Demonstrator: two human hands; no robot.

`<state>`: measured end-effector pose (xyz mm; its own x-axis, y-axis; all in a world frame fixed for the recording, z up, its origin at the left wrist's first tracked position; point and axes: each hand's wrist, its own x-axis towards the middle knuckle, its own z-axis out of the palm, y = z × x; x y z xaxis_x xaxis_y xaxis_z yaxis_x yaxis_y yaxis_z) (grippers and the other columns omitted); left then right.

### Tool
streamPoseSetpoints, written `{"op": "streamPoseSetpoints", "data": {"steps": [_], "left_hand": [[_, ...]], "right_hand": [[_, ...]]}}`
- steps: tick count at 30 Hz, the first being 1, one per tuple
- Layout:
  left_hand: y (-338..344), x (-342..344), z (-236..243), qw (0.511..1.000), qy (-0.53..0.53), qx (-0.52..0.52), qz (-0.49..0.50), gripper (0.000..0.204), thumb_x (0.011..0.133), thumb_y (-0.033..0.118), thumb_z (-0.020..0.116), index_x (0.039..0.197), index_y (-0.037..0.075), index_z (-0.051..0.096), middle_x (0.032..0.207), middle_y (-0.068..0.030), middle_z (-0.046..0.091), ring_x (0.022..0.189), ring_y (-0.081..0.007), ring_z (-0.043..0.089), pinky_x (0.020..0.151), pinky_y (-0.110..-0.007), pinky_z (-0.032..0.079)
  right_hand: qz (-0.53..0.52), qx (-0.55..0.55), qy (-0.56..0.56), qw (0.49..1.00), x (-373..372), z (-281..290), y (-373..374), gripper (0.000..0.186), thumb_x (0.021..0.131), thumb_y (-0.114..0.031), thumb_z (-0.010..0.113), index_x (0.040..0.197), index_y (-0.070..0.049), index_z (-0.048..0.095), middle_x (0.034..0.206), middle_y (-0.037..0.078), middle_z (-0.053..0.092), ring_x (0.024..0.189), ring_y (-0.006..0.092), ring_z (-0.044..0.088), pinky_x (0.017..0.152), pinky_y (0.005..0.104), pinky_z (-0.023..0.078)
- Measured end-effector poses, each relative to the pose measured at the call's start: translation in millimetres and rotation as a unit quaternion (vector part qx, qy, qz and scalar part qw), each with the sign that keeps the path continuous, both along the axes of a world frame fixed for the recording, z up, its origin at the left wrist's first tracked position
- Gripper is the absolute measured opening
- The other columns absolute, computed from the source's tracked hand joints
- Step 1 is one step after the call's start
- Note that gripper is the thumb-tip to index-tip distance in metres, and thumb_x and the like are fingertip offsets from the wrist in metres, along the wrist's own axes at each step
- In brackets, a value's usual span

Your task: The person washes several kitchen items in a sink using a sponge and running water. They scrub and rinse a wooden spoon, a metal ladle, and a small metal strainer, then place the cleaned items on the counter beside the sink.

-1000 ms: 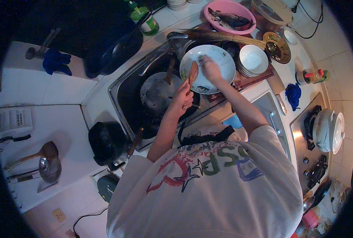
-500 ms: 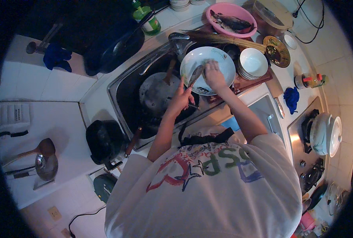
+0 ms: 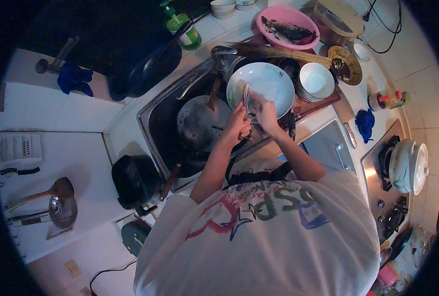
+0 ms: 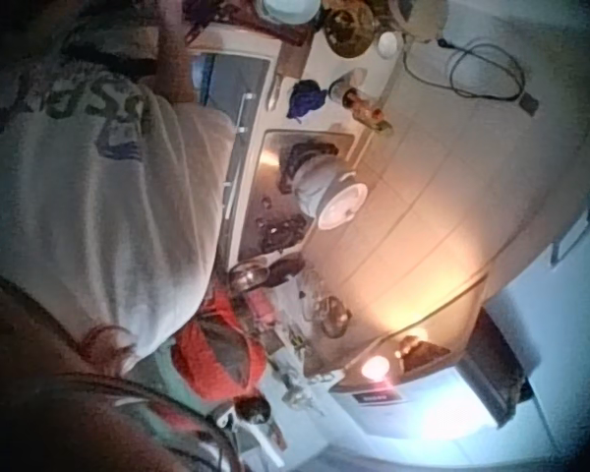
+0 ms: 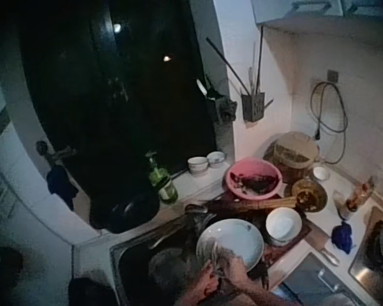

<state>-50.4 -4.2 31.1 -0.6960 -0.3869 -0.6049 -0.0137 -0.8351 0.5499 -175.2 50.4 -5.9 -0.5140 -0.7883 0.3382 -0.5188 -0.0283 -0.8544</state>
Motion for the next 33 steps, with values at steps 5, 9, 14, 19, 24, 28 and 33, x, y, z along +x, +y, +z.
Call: {"op": "streamPoseSetpoints", "data": {"steps": [5,9,14,19,24,28,33], "left_hand": [[-16,-8,16,0.999,0.012,0.029,0.007,0.019,0.099,0.034,0.039,0.118,0.028,0.043,0.053,0.0043,0.029,0.036,-0.006,0.024,0.031,-0.02,0.02],[-5,-15,22,0.995,0.084,0.056,-0.019,0.013,0.097,0.035,0.045,0.092,0.024,0.048,0.049,0.0044,0.031,0.033,-0.0055,0.025,0.029,-0.02,0.018],[-20,-17,22,0.992,0.04,0.116,0.035,0.024,0.096,0.036,0.047,0.084,0.016,0.048,0.049,0.0046,0.033,0.032,-0.0038,0.024,0.027,-0.019,0.016],[-8,-12,11,0.985,0.091,0.144,0.015,0.012,0.097,0.033,0.045,0.094,0.022,0.049,0.052,0.0037,0.033,0.035,-0.0054,0.027,0.028,-0.019,0.02],[2,-1,13,0.948,0.246,0.199,-0.017,0.024,0.099,0.031,0.043,0.088,0.012,0.053,0.054,-0.0002,0.036,0.033,-0.0087,0.031,0.028,-0.021,0.026],[-27,12,9,0.894,0.319,0.312,-0.037,0.033,0.1,0.033,0.036,0.091,0.006,0.054,0.054,-0.001,0.036,0.033,-0.0092,0.033,0.028,-0.024,0.028],[-20,5,-23,0.816,0.358,0.45,-0.055,0.032,0.1,0.031,0.038,0.098,0.003,0.055,0.057,-0.001,0.04,0.037,-0.0088,0.035,0.033,-0.023,0.028]], "right_hand": [[0.025,0.021,-0.036,0.999,11,18,16,0.049,0.075,0.012,0.048,0.121,-0.003,0.057,0.103,0.024,0.063,0.094,0.0354,0.064,0.083,0.0355,0.049],[-0.036,-0.061,-0.06,0.996,-4,33,-6,0.048,0.078,0.014,0.046,0.122,-0.003,0.056,0.108,0.022,0.062,0.099,0.0295,0.064,0.085,0.0352,0.048],[0.06,-0.027,-0.071,0.995,5,32,-3,0.047,0.077,0.01,0.051,0.122,-0.002,0.055,0.119,0.02,0.059,0.115,0.0277,0.056,0.094,0.0337,0.044],[0.032,-0.051,0.033,0.998,-10,21,-19,0.043,0.075,0.006,0.055,0.117,-0.001,0.057,0.125,0.021,0.054,0.122,0.0311,0.05,0.098,0.0363,0.042],[-0.016,0.042,-0.235,0.971,-60,8,-46,0.032,0.083,-0.001,0.051,0.114,-0.002,0.059,0.119,0.018,0.059,0.106,0.0317,0.058,0.09,0.0367,0.046],[0.055,-0.082,-0.578,0.81,-53,12,-31,0.03,0.095,-0.011,0.041,0.121,-0.004,0.053,0.117,0.009,0.057,0.103,0.0243,0.057,0.09,0.0359,0.047],[0.168,-0.183,-0.768,0.59,-33,36,-17,0.03,0.097,-0.019,0.044,0.123,-0.006,0.048,0.123,0.008,0.053,0.111,0.0228,0.052,0.094,0.0376,0.045]]}}
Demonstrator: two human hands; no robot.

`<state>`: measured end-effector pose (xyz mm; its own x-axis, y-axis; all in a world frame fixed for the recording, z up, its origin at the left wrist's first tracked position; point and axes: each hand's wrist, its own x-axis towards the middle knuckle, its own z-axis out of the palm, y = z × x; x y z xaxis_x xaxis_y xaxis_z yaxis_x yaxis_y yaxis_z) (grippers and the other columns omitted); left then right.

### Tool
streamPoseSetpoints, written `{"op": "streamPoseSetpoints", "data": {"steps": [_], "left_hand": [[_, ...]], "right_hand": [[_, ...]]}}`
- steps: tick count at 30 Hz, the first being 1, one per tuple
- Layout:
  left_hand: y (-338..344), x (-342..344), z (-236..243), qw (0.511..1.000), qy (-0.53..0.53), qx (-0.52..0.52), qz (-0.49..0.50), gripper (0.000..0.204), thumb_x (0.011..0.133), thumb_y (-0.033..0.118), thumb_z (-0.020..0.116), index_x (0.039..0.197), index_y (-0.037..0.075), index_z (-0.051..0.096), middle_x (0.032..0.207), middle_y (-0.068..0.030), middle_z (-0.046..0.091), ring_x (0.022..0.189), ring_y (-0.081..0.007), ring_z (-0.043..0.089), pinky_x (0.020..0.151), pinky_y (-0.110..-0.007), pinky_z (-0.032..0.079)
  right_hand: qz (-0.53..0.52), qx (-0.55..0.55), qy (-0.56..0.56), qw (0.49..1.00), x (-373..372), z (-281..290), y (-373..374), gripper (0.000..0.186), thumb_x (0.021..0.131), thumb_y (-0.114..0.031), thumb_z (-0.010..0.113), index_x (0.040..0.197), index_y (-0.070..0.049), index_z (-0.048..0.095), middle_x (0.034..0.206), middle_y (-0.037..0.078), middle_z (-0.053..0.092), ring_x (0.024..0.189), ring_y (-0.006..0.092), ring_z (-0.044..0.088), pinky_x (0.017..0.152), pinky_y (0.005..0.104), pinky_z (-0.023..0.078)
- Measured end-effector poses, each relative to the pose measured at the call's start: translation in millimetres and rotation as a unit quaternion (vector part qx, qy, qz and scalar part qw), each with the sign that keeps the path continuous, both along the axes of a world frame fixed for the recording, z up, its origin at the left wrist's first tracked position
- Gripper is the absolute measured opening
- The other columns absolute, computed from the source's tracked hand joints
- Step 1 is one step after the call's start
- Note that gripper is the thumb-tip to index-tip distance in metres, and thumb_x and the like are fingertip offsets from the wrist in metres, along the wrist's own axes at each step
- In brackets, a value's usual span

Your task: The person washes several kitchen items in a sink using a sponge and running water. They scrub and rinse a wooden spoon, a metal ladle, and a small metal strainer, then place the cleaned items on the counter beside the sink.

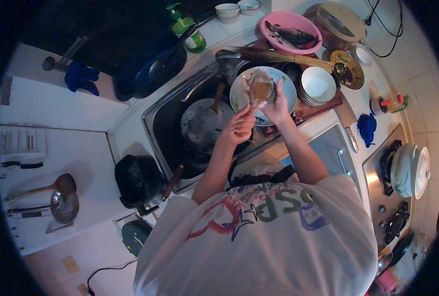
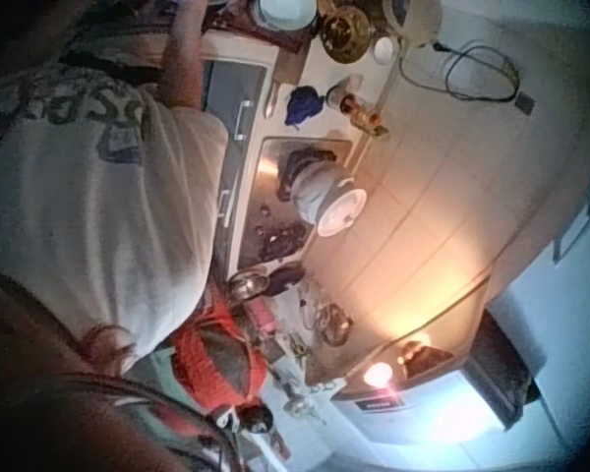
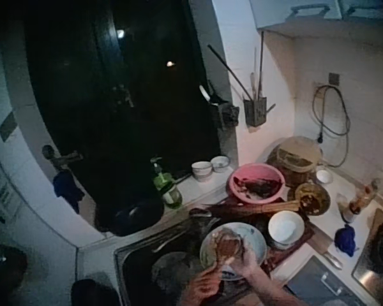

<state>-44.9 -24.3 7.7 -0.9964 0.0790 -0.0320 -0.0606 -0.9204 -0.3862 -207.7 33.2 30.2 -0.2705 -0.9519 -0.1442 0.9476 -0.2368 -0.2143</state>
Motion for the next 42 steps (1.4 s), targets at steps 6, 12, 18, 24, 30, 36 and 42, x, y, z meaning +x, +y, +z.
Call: {"op": "streamPoseSetpoints", "data": {"steps": [6,12,18,24,30,36,42], "left_hand": [[22,-2,10,0.939,-0.25,-0.231,0.054,0.03,0.097,0.035,0.046,0.088,0.007,0.054,0.058,0.0006,0.041,0.041,-0.0073,0.036,0.033,-0.022,0.024],[49,-10,20,0.726,-0.399,-0.548,0.119,0.034,0.097,0.037,0.044,0.077,0.011,0.049,0.05,0.0024,0.037,0.034,-0.0074,0.028,0.031,-0.023,0.019],[22,-11,1,0.808,-0.389,-0.432,0.097,0.034,0.097,0.038,0.044,0.077,0.011,0.049,0.049,0.0024,0.039,0.033,-0.0067,0.028,0.029,-0.022,0.017],[9,-21,-5,0.517,-0.546,-0.636,0.174,0.036,0.094,0.035,0.048,0.111,0.004,0.054,0.101,-0.0079,0.06,0.089,-0.0185,0.059,0.073,-0.032,0.05],[-42,-54,-29,0.724,-0.356,-0.523,0.274,0.026,0.092,0.017,0.053,0.11,-0.002,0.055,0.105,-0.0141,0.063,0.089,-0.0248,0.063,0.07,-0.036,0.053],[-60,-94,-47,0.762,-0.364,-0.402,0.353,0.023,0.087,0.014,0.06,0.104,-0.002,0.06,0.088,-0.012,0.067,0.069,-0.0232,0.065,0.065,-0.033,0.051],[-69,-100,-38,0.321,-0.545,-0.668,0.393,0.042,0.089,0.03,0.057,0.064,-0.004,0.056,0.062,-0.0203,0.056,0.058,-0.0322,0.057,0.056,-0.041,0.04]], "right_hand": [[-0.087,0.129,0.183,0.971,1,-12,-19,0.026,0.095,-0.017,0.05,0.117,-0.004,0.049,0.111,0.01,0.056,0.097,0.0229,0.057,0.083,0.0365,0.05],[-0.133,0.255,0.154,0.945,-1,-32,-33,0.032,0.092,-0.03,0.057,0.11,-0.004,0.052,0.096,0.01,0.06,0.083,0.0223,0.06,0.071,0.0369,0.051],[0.018,0.164,0.136,0.977,26,-29,-11,0.032,0.09,-0.036,0.059,0.108,-0.01,0.051,0.087,0.008,0.059,0.068,0.0186,0.057,0.052,0.0304,0.045],[0.016,0.231,0.073,0.97,33,-24,-14,0.016,0.095,-0.032,0.05,0.098,-0.016,0.049,0.066,0.0,0.049,0.039,0.0108,0.033,0.034,0.0239,0.021],[0.211,0.262,0.267,0.903,20,-19,-14,0.019,0.097,-0.036,0.042,0.093,-0.017,0.045,0.057,-0.003,0.04,0.037,0.0083,0.029,0.031,0.0247,0.017],[0.309,0.299,0.372,0.823,-3,9,-3,0.021,0.094,-0.027,0.051,0.106,-0.01,0.051,0.06,0.0,0.046,0.04,0.0057,0.03,0.034,0.0212,0.022],[0.26,0.343,0.579,0.692,-13,33,26,0.034,0.09,-0.03,0.057,0.109,-0.002,0.06,0.064,0.005,0.058,0.042,0.0122,0.045,0.038,0.0266,0.038]]}}
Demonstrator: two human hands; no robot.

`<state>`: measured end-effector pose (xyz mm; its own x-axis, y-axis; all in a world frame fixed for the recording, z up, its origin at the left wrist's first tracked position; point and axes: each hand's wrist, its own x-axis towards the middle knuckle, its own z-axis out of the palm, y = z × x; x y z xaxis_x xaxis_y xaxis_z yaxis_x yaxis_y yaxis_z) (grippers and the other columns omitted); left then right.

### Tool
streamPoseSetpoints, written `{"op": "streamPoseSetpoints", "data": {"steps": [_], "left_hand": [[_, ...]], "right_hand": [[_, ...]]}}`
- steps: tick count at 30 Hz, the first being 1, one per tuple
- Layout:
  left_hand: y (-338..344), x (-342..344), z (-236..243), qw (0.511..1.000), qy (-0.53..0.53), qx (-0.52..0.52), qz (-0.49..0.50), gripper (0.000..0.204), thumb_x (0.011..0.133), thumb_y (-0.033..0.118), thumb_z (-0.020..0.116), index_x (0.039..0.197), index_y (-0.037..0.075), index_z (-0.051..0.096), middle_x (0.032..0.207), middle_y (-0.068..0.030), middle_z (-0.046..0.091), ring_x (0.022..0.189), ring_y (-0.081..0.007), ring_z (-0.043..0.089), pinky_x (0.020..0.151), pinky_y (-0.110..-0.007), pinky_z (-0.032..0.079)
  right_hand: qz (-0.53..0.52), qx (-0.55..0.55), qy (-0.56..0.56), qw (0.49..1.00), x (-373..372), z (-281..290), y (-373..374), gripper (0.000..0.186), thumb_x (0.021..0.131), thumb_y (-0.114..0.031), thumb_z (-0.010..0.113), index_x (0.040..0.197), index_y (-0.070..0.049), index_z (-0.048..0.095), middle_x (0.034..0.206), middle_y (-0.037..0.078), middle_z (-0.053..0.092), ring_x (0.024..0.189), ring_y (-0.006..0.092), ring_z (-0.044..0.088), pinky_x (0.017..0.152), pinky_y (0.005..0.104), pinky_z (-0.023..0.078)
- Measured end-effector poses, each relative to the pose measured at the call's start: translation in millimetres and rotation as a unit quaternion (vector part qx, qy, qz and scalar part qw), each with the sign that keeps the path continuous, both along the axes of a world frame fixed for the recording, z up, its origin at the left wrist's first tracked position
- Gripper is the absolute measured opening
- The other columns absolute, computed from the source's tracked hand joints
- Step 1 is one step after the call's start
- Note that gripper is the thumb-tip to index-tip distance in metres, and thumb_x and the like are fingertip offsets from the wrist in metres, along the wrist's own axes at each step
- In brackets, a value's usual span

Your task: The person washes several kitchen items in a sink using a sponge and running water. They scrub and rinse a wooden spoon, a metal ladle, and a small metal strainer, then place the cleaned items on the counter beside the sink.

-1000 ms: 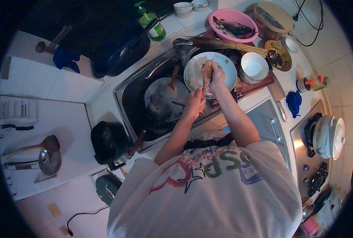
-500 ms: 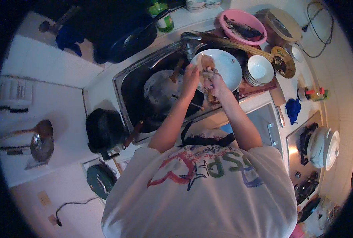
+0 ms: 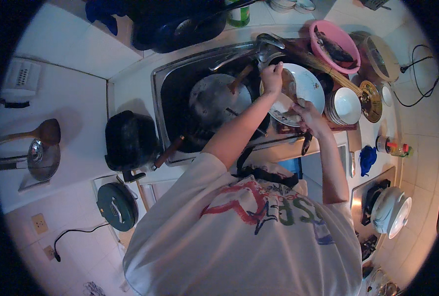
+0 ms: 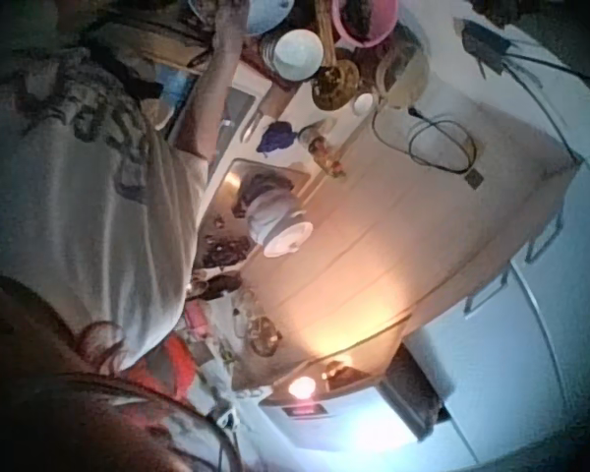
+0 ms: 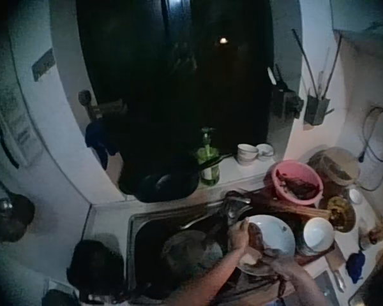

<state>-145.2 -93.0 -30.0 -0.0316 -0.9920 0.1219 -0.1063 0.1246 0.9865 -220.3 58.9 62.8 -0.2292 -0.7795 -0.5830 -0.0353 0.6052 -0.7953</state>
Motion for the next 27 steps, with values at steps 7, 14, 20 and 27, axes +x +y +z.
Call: {"op": "streamPoseSetpoints", "data": {"steps": [7,14,20,27], "left_hand": [[-15,28,-15,0.982,-0.15,-0.096,-0.059,0.028,0.089,0.023,0.054,0.073,0.002,0.061,0.069,-0.0207,0.059,0.066,-0.0406,0.057,0.061,-0.046,0.043],[-75,90,-100,0.952,-0.165,0.254,-0.04,0.044,0.097,0.039,0.029,0.118,0.008,0.051,0.088,-0.0212,0.065,0.077,-0.0344,0.066,0.065,-0.045,0.052],[-88,106,-181,0.849,-0.027,0.511,-0.134,0.04,0.095,0.039,0.037,0.117,0.009,0.048,0.086,-0.0137,0.063,0.056,-0.0238,0.062,0.052,-0.037,0.053],[-6,162,-183,0.885,-0.038,0.441,-0.142,0.041,0.089,0.012,0.047,0.129,0.019,0.044,0.099,-0.0156,0.061,0.07,-0.0271,0.061,0.054,-0.039,0.05]], "right_hand": [[0.037,-0.062,0.377,0.923,-11,14,7,0.043,0.089,-0.04,0.058,0.087,0.002,0.068,0.066,0.021,0.063,0.063,0.0352,0.064,0.06,0.0431,0.049],[0.071,-0.009,0.516,0.854,-35,-30,18,0.027,0.087,-0.027,0.057,0.086,-0.001,0.064,0.073,0.025,0.062,0.07,0.0426,0.062,0.063,0.0486,0.049],[0.07,0.012,0.554,0.829,-39,-27,14,0.021,0.086,-0.023,0.056,0.096,-0.005,0.062,0.079,0.024,0.063,0.075,0.0403,0.062,0.064,0.0483,0.05],[0.006,-0.052,0.622,0.782,-18,22,-3,0.022,0.091,-0.025,0.052,0.103,-0.009,0.06,0.093,0.016,0.065,0.083,0.0364,0.063,0.067,0.0449,0.05]]}}
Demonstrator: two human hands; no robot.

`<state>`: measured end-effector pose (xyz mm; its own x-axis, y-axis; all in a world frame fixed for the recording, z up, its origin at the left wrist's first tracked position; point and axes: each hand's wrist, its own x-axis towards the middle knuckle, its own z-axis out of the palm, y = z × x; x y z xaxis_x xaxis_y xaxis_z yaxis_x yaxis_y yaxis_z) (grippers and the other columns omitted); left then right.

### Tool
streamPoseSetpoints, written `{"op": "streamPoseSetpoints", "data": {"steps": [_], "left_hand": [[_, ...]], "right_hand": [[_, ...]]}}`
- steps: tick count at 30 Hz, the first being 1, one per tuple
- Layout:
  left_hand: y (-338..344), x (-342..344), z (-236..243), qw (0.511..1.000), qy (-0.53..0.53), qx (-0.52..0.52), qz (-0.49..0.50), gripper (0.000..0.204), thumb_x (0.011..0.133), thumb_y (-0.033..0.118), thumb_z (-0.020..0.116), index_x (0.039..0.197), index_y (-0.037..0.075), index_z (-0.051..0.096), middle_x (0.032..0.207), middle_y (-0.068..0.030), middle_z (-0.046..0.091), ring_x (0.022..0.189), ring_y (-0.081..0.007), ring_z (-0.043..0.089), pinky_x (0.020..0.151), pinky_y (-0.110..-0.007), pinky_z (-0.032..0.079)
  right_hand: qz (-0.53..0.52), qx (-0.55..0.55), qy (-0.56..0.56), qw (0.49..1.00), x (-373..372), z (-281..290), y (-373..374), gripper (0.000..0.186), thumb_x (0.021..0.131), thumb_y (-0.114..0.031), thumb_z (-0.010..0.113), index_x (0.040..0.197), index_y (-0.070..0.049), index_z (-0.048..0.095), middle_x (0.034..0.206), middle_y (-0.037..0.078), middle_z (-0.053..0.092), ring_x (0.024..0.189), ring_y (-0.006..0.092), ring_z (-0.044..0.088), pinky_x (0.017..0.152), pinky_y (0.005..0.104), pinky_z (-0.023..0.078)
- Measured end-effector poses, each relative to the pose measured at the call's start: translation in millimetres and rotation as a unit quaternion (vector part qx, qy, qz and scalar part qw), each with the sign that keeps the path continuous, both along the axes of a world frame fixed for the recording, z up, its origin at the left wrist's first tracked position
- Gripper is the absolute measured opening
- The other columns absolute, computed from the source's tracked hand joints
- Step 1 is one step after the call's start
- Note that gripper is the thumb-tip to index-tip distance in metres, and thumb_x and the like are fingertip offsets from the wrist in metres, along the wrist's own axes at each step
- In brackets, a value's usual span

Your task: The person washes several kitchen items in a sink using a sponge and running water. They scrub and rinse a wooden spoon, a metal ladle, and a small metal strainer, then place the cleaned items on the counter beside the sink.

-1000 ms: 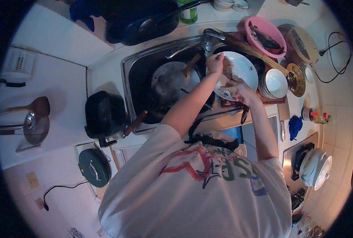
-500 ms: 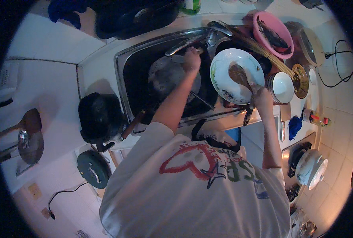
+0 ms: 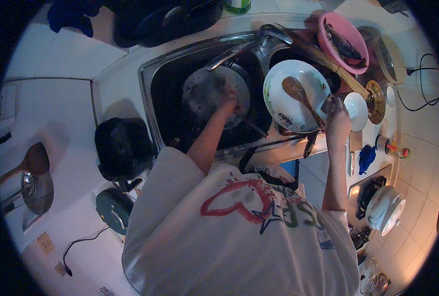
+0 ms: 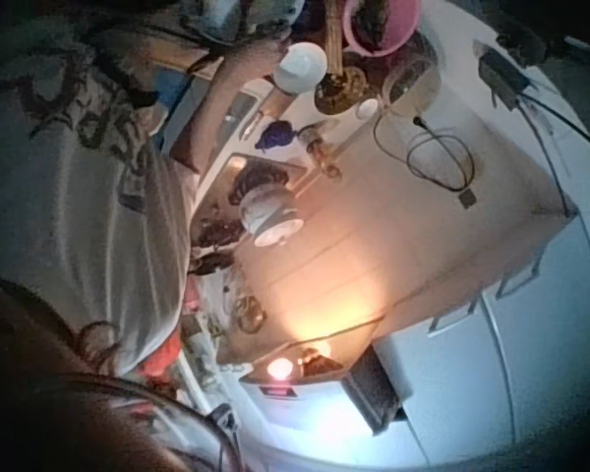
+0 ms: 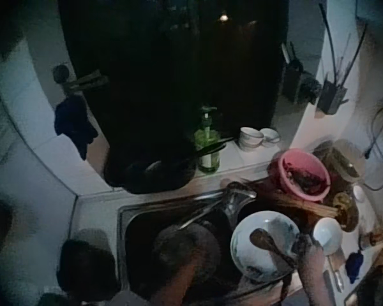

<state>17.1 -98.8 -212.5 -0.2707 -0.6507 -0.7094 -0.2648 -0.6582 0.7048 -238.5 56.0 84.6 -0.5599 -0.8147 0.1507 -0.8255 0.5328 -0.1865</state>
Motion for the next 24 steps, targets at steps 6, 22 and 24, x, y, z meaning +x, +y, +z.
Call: {"op": "streamPoseSetpoints", "data": {"steps": [6,22,24], "left_hand": [[36,100,-1,0.906,-0.121,-0.368,-0.17,0.05,0.088,0.007,0.049,0.136,0.014,0.039,0.096,-0.0157,0.059,0.067,-0.0258,0.062,0.055,-0.039,0.05],[70,49,210,0.977,-0.015,-0.183,-0.107,0.033,0.097,0.029,0.047,0.116,0.003,0.05,0.068,-0.0046,0.056,0.05,-0.0106,0.05,0.04,-0.026,0.041],[79,35,231,0.974,0.063,-0.159,-0.149,0.035,0.097,0.024,0.047,0.125,0.003,0.043,0.068,-0.0047,0.057,0.048,-0.0105,0.05,0.04,-0.025,0.04]], "right_hand": [[0.023,-0.063,-0.043,0.997,13,17,-8,0.022,0.092,-0.022,0.053,0.108,-0.01,0.06,0.093,0.017,0.065,0.084,0.0383,0.063,0.07,0.0439,0.05],[0.138,-0.213,-0.36,0.898,21,-14,-10,0.032,0.09,-0.012,0.058,0.121,-0.005,0.055,0.112,0.016,0.064,0.097,0.0204,0.063,0.081,0.0326,0.05],[0.19,-0.273,-0.347,0.877,29,-22,-14,0.032,0.079,0.002,0.062,0.111,-0.002,0.059,0.117,0.015,0.061,0.102,0.0232,0.061,0.086,0.0318,0.048]]}}
